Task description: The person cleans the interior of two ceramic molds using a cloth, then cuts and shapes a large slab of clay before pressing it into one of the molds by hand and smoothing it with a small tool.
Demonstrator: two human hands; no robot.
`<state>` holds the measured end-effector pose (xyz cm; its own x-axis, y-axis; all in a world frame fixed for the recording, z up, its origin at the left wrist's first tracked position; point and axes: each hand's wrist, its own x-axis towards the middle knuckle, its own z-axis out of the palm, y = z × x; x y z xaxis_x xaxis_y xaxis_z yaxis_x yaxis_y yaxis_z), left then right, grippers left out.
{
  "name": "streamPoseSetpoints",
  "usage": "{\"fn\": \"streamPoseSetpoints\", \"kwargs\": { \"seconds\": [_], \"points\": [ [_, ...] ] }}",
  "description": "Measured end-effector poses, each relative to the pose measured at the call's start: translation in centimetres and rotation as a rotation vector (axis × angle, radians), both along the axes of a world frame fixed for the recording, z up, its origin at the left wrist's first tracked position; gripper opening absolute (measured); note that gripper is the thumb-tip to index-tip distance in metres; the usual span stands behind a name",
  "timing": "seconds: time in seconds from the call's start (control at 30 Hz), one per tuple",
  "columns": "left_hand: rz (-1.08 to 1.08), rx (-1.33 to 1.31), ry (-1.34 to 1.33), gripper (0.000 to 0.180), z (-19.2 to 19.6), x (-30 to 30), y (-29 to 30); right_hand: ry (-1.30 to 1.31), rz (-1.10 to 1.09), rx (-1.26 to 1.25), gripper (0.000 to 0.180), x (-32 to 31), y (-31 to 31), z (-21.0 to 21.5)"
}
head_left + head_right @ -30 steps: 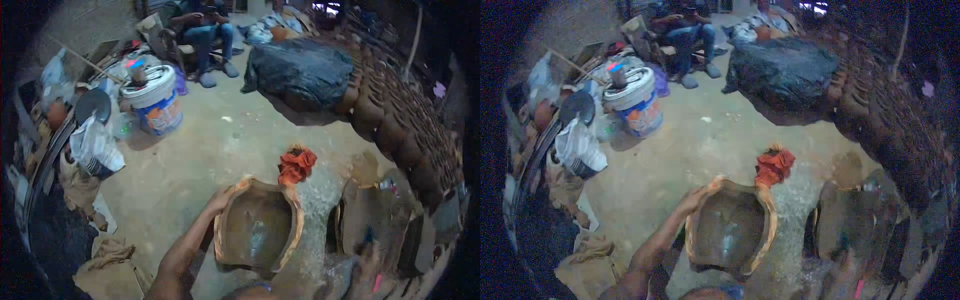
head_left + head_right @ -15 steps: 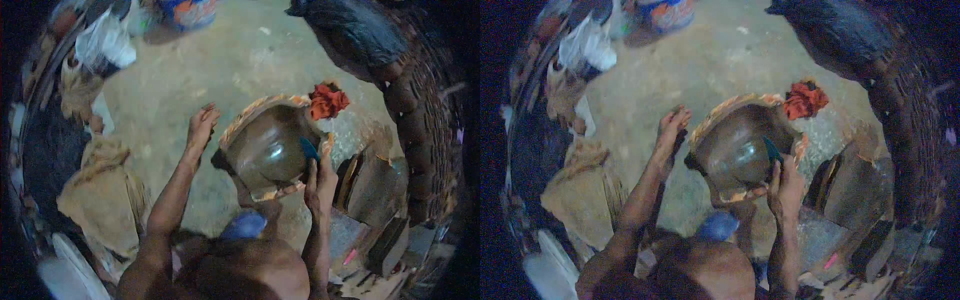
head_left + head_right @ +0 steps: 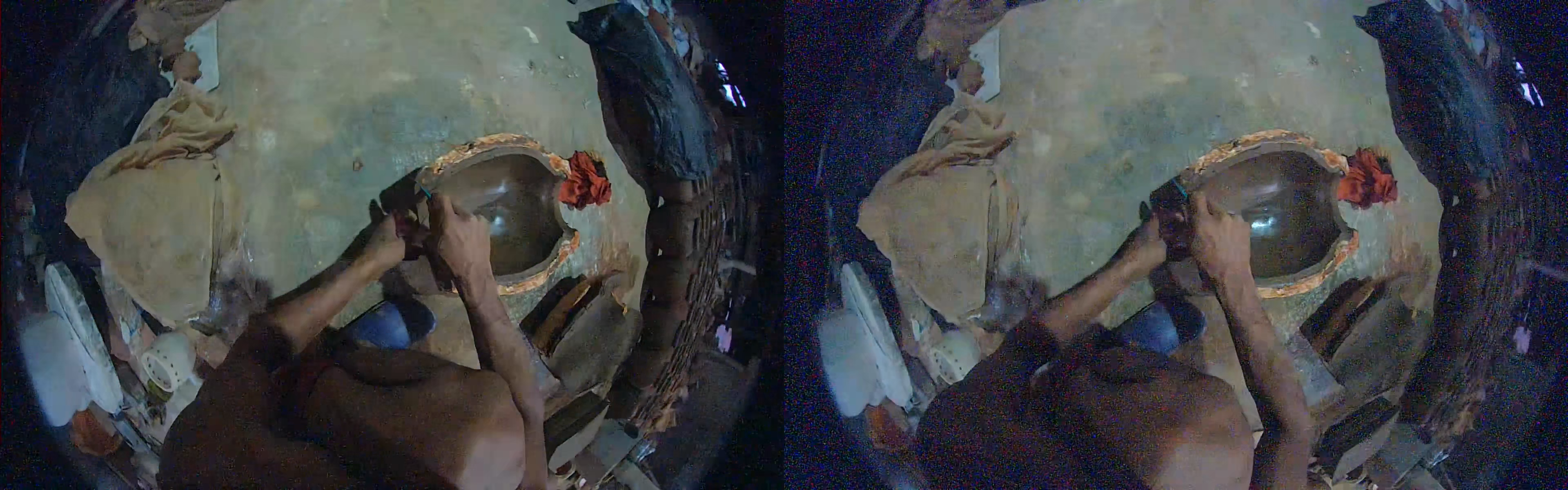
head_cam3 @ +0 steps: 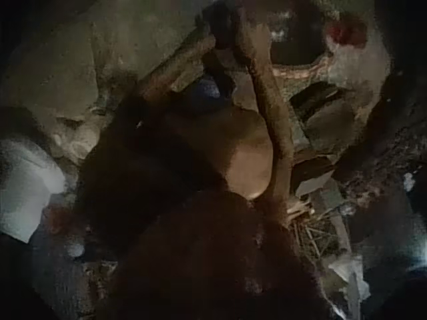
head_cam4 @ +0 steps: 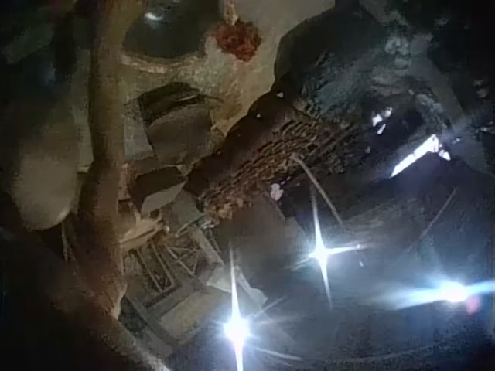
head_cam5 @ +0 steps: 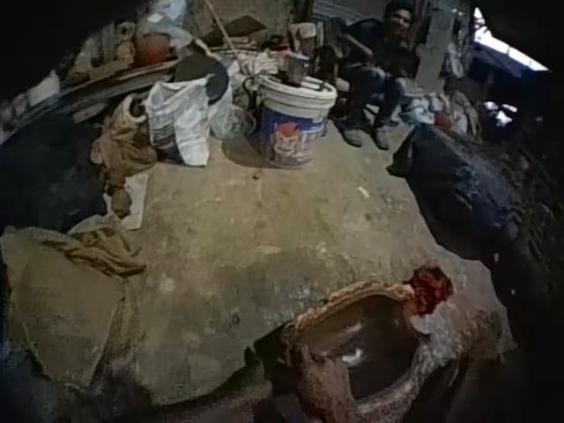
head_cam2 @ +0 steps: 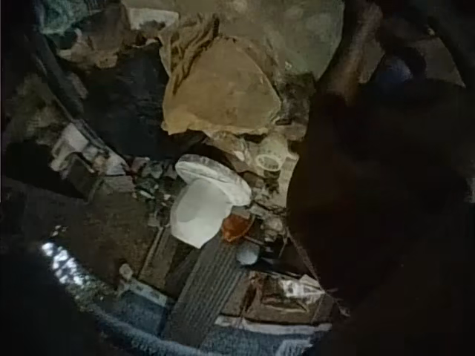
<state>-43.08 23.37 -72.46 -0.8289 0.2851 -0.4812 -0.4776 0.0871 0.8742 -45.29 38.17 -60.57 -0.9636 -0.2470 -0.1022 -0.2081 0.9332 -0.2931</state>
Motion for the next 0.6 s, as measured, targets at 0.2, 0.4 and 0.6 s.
{"fn": "streamPoseSetpoints", "kwargs": {
  "seconds": [0.2,0.4,0.6],
  "points": [
    [0.0,0.28,-0.215,0.034,1.9,0.2,1.0,0.051,0.004,0.044,0.034,1.4,0.9,-3.4],
    [0.176,0.23,-0.116,0.029,3.3,3.7,1.3,-0.134,-0.03,0.135,0.033,0.6,-0.5,-4.0],
    [0.447,0.382,-0.598,0.032,1.5,4.7,2.2,-0.235,0.127,0.331,0.029,-0.1,-1.4,-3.7]
  ]
}}
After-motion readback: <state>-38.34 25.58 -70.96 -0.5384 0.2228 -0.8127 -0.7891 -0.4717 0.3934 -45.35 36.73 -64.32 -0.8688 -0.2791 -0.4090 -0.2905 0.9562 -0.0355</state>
